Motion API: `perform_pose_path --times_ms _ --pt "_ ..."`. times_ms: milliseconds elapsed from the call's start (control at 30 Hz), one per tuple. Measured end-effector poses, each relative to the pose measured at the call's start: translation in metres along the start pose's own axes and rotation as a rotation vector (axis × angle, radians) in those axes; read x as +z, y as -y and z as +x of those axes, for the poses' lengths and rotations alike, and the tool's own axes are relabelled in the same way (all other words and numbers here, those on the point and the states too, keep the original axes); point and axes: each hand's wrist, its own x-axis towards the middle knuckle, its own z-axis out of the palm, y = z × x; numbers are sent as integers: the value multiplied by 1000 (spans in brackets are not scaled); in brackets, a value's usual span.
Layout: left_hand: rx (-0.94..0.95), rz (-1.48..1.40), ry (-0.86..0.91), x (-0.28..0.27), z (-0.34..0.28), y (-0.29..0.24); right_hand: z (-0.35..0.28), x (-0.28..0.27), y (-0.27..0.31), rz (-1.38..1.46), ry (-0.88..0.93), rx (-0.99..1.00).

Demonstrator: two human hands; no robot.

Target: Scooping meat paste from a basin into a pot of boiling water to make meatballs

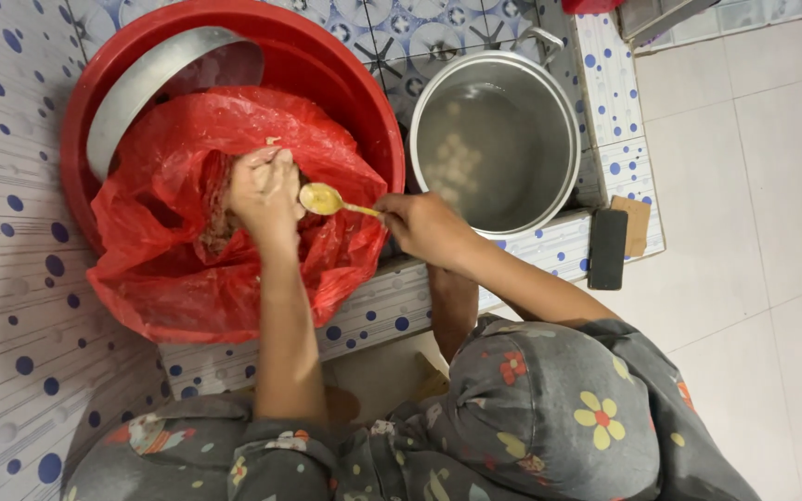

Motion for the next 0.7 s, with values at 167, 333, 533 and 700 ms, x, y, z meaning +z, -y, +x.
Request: perform_pose_path --times_ms 167,333,533,700 --pt "-162 -50 -57 -23 7 -35 0 4 -23 123 -23 36" --pt "-77 -6 -81 -25 8 -28 4 4 -39 117 -73 27" --pt "-157 -154 81 -28 12 -50 7 3 -38 -23 -190 2" --pt "-305 -164 118 -21 -2 -79 6 6 -39 -69 -219 -33"
